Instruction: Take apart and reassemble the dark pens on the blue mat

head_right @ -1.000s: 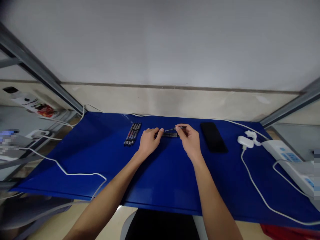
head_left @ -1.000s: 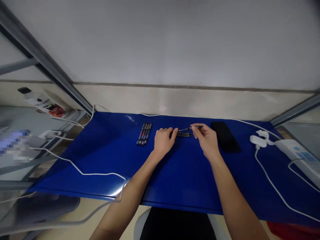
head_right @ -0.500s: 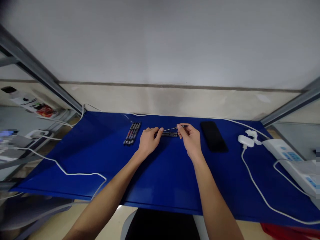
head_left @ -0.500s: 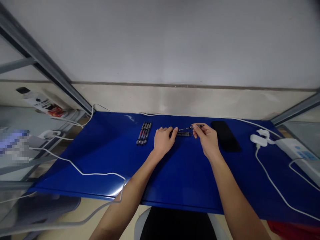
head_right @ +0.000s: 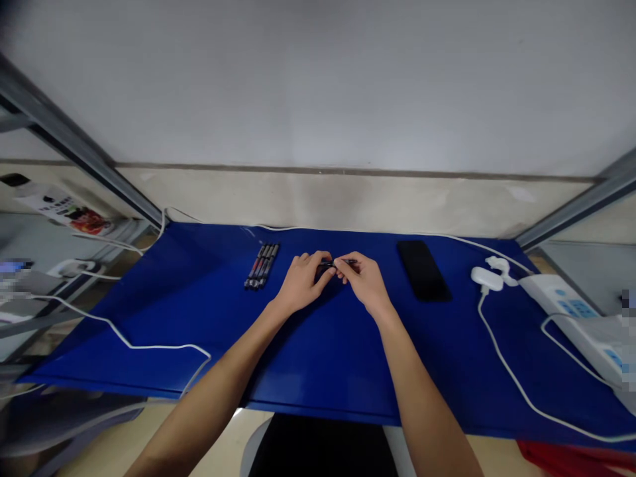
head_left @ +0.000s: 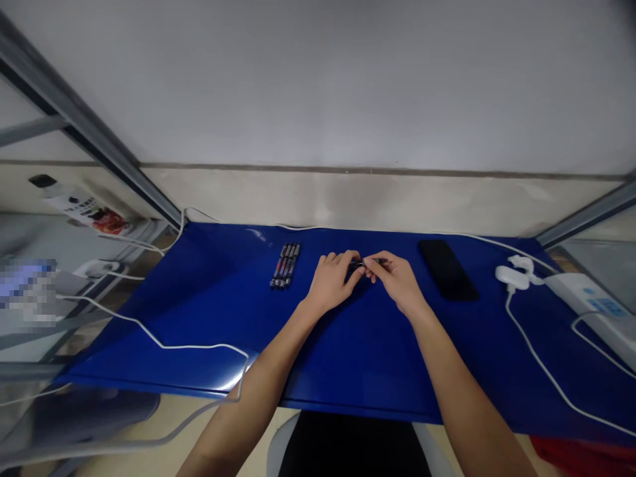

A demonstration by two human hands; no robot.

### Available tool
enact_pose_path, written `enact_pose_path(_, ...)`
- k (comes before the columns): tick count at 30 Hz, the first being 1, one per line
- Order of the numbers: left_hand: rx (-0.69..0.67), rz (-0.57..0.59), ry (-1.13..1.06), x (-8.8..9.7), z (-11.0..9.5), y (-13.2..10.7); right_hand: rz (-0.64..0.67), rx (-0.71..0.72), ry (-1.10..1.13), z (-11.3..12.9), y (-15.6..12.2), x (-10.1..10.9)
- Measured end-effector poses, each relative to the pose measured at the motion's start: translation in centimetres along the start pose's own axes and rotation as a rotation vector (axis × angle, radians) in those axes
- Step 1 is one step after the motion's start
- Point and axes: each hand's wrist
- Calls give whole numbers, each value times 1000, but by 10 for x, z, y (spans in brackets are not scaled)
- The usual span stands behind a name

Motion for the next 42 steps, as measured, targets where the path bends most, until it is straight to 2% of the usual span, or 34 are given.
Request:
enact_pose_path(6, -30, 49, 57, -2, 1, 0, -23, 30, -183, 4, -2, 4)
enact_pose_path(13, -80, 97, 44, -2, 2, 1, -28, -10, -314, 3, -4, 0)
enact_pose_path(20, 29, 73, 121, 1, 9, 3, 19, 110, -304, 7, -3, 1)
enact_pose_path(25, -36, 94, 72, 4, 6, 3, -33, 91, -486, 6, -4, 0)
enact_pose_path(28, 12, 88, 126, 3, 5, 3, -1, 96, -453, 7, -5, -1)
enact_pose_path(31, 29, 63, 78, 2, 6, 3, 63, 121, -422, 6, -5, -2)
enact_pose_path(35, -54, 73, 21, 2, 5, 2, 16, 79, -489, 5, -5, -1)
enact_pose_path(39, 28, 86, 105, 1, 4, 2, 74, 99, -388, 5, -5, -4)
enact_pose_path(42, 34, 76, 53, 2, 2, 2, 71, 122, -421, 5, -5, -6)
Point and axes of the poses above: each hand's wrist, its own y-axis towards the middle knuckle, its own x-axis out of the back of the hand, z = x × y, and after that the axes turned 11 degrees about y, right-handed
